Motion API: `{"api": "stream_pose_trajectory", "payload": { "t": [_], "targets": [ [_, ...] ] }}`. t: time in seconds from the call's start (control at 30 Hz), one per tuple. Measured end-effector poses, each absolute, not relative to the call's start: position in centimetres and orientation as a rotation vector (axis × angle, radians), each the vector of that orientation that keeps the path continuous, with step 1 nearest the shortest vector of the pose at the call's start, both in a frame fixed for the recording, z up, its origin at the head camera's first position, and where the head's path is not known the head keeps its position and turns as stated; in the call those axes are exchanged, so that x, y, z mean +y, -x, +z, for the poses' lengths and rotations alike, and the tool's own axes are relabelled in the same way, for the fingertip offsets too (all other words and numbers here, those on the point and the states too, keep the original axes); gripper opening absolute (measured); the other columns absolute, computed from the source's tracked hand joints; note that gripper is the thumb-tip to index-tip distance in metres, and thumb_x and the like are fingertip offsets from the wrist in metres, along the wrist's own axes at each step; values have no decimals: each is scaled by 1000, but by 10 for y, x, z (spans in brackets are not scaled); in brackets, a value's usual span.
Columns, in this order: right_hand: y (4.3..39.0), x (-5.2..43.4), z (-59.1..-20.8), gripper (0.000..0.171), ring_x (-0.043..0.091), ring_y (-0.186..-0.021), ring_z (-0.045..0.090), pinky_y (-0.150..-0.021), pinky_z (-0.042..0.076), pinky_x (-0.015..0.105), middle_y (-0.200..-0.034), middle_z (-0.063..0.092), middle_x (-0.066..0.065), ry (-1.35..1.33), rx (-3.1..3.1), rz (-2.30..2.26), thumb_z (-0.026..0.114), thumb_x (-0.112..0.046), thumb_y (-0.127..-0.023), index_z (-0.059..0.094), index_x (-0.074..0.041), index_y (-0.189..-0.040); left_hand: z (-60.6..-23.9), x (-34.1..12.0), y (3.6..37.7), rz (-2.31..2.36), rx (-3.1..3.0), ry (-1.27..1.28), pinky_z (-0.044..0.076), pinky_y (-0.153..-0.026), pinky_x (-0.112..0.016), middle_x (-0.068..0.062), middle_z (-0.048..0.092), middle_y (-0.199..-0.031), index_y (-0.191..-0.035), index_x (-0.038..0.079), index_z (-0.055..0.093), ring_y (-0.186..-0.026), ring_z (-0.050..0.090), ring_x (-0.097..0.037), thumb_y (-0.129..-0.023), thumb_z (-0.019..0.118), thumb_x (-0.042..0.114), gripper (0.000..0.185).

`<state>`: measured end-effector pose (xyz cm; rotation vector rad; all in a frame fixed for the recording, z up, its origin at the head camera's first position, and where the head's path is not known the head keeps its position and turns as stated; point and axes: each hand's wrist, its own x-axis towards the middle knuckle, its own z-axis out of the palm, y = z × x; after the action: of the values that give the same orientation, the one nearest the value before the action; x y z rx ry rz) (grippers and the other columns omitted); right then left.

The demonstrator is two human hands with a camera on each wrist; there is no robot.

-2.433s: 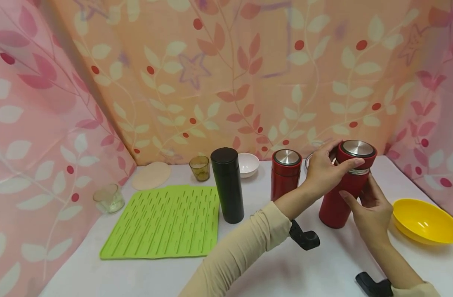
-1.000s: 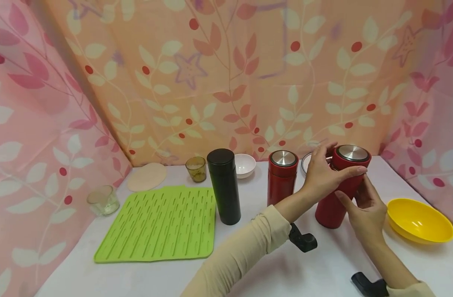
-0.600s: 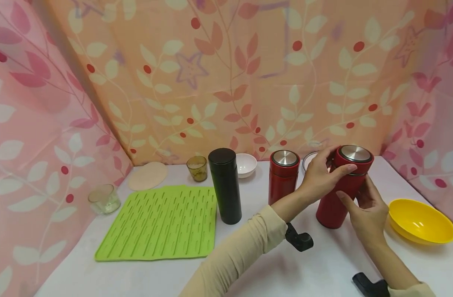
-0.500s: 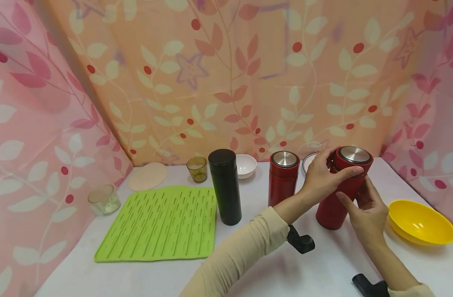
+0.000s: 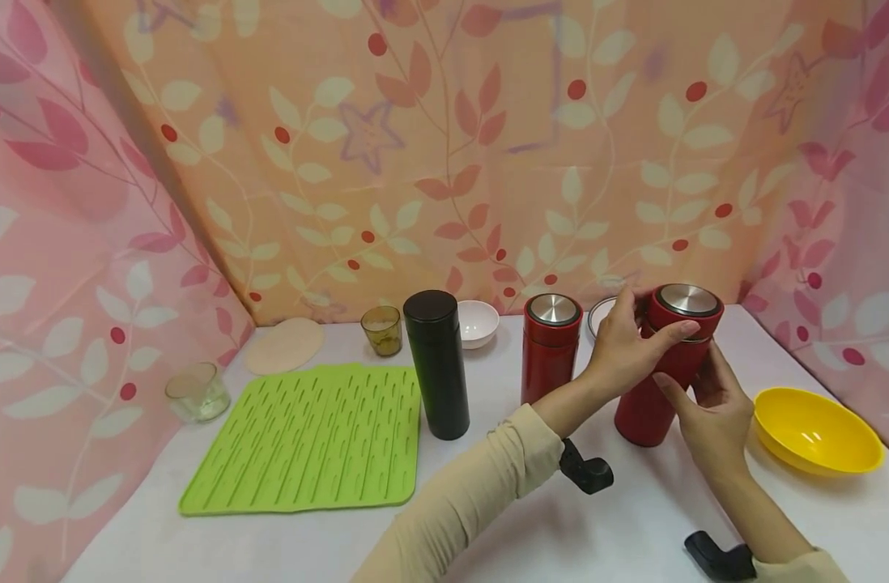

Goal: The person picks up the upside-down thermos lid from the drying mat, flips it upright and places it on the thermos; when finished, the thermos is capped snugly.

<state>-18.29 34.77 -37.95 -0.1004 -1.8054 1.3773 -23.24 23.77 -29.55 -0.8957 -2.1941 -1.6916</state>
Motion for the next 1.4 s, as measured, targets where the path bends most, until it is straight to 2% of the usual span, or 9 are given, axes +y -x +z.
{"api": "stream_pose_trajectory", "payload": {
  "t": [0.23, 0.33, 0.5, 0.63, 0.73, 0.9, 1.0, 1.2, 1.4],
  "targets": [
    [182, 347, -381, 70, -2, -108, 55, -80, 42, 2, -131, 55, -3, 200, -1836, 1422, 65, 6, -79, 41, -24, -138, -296, 244, 229, -1683, -2175, 793, 39, -80, -6, 13, 42, -115, -126, 23, 38, -101, 44, 7, -67, 81, 40, 75],
    [182, 348, -381, 70, 0, -109, 55, -80, 42, 2, -132, 54, -2, 186, -1790, 1493, 65, 7, -78, 42, -22, -138, -296, 247, 229, -1724, -2150, 772, 38, -81, -6, 12, 39, -115, -122, 22, 36, -100, 42, 7, -67, 81, 38, 72],
    [184, 348, -379, 69, 1, -107, 57, -81, 43, 4, -130, 56, 0, 94, -1766, 1452, 63, 11, -78, 43, -18, -138, -295, 239, 236, -1730, -2159, 950, 39, -73, -3, 10, 52, -109, -122, 16, 43, -88, 46, 10, -77, 74, 30, 57],
    [183, 348, -380, 70, 2, -110, 55, -82, 43, 3, -132, 54, 1, 108, -1802, 1409, 63, 11, -79, 41, -19, -138, -296, 233, 241, -1729, -2170, 1061, 41, -72, -2, 8, 63, -109, -128, 15, 48, -87, 52, 10, -83, 69, 26, 51],
    [182, 347, -381, 71, 1, -113, 54, -81, 42, 2, -134, 53, 0, 168, -1827, 1427, 64, 8, -79, 40, -22, -139, -296, 235, 237, -1732, -2188, 977, 41, -78, -4, 12, 55, -116, -129, 20, 44, -98, 50, 9, -77, 74, 31, 61],
    [182, 347, -381, 69, -3, -107, 56, -79, 42, 2, -129, 56, -4, 232, -1809, 1459, 65, 7, -79, 43, -23, -137, -292, 246, 228, -1676, -2209, 761, 40, -78, -5, 14, 39, -114, -122, 23, 37, -98, 43, 7, -64, 82, 41, 75],
    [182, 348, -379, 68, -2, -104, 56, -78, 42, 2, -127, 57, -4, 198, -1771, 1490, 65, 8, -78, 44, -20, -137, -291, 246, 227, -1648, -2199, 777, 38, -77, -4, 12, 42, -112, -120, 20, 39, -97, 44, 7, -68, 80, 38, 69],
    [183, 349, -378, 69, 0, -107, 56, -81, 43, 3, -130, 56, 0, 116, -1772, 1452, 63, 12, -78, 43, -17, -138, -294, 236, 231, -1713, -2156, 976, 39, -68, -2, 7, 62, -104, -125, 15, 46, -83, 52, 9, -81, 70, 25, 51],
    [181, 349, -380, 71, -2, -108, 55, -80, 42, 2, -132, 54, -2, 158, -1827, 1436, 63, 9, -79, 40, -20, -139, -293, 240, 229, -1701, -2203, 836, 41, -72, -4, 14, 53, -108, -123, 21, 47, -92, 47, 9, -72, 77, 37, 62]
  ]
}}
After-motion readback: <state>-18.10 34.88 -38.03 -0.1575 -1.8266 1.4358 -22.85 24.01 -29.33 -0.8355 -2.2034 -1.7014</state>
